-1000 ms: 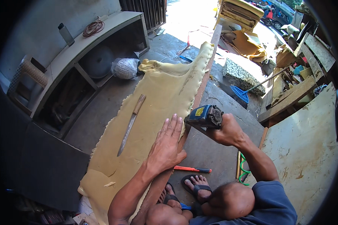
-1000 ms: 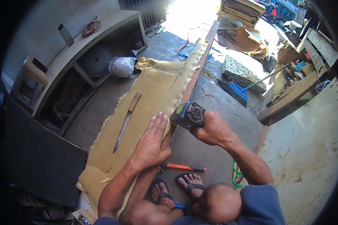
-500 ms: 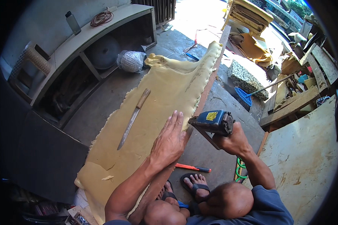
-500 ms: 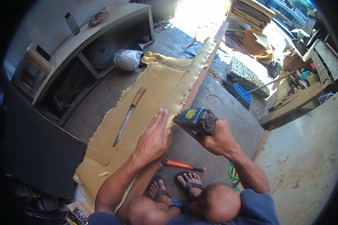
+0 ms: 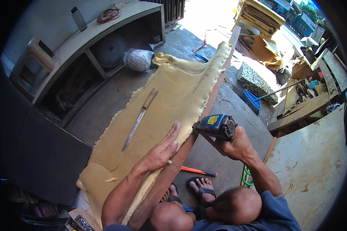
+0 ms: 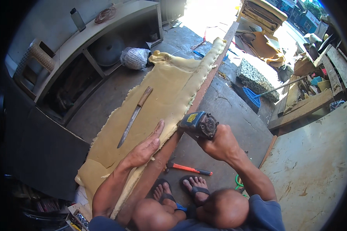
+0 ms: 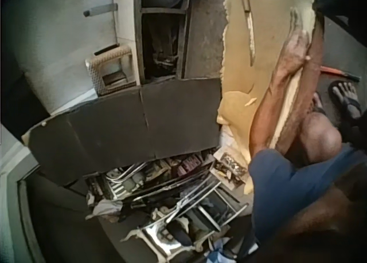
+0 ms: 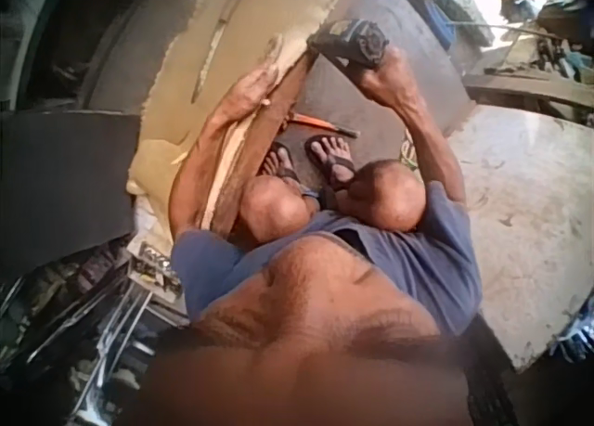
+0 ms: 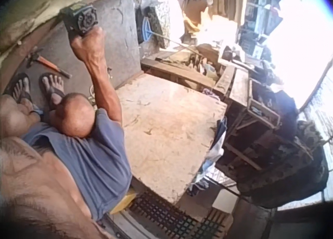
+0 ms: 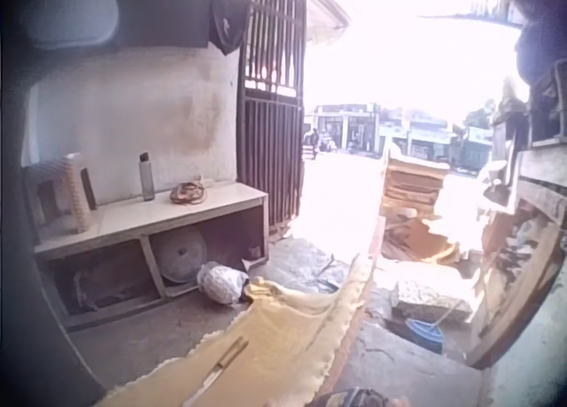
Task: The person positions foam padding onto a wooden frame and secures it using a pneumatic staple gun, followed by a hammer and a knife for trimming.
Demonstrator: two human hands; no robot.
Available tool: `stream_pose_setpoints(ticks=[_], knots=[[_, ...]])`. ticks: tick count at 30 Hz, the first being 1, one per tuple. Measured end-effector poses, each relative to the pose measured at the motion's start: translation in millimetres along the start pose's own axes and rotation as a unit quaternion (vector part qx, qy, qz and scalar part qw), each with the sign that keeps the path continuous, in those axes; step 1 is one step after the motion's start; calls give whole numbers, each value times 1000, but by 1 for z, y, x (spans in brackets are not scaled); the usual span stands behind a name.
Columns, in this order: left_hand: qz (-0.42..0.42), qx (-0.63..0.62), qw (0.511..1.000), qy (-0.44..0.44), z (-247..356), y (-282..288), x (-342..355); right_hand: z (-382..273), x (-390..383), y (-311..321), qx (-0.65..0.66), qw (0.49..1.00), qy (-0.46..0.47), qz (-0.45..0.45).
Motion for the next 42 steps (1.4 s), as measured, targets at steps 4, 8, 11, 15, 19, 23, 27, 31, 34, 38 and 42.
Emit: stream_pose_setpoints(ticks=[4,8,11,15,19,23,27,31,34,38,42], knots=[[4,131,991,-14,23,-18,5,-5,-19,13,-7,999,-26,23],[27,183,983,16,20,-19,-3,-6,-31,0,29,999,-26,28],[33,179,983,13,20,-18,-3,1,-31,-7,8,1000,-7,25],[24,196,980,16,26,-21,-1,-2,-28,-10,-7,1000,-7,22],[13,134,991,12,18,-18,-12,-9,-19,-11,-26,999,-28,-3],[20,92,996,-5,17,-8,-36,-9,-23,-14,-4,1000,-13,9],[16,159,987,-12,26,-17,-36,-18,-34,-8,25,997,-68,10],[35,245,969,-8,32,-22,-37,-23,-52,-12,39,998,-49,27],[34,248,968,-2,37,-28,-34,-22,-57,-10,33,999,-24,28],[35,254,966,27,33,-17,-46,-10,-48,-33,16,999,-35,-21],[32,229,973,-12,36,-25,-30,-25,-57,-11,13,999,-32,41]])
Point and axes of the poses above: each hand's wrist, its own x-axis towards the middle knuckle, its own y-axis out of the back of the hand, z = x × y, the point moved 2 cm from there along x, towards the middle knuckle
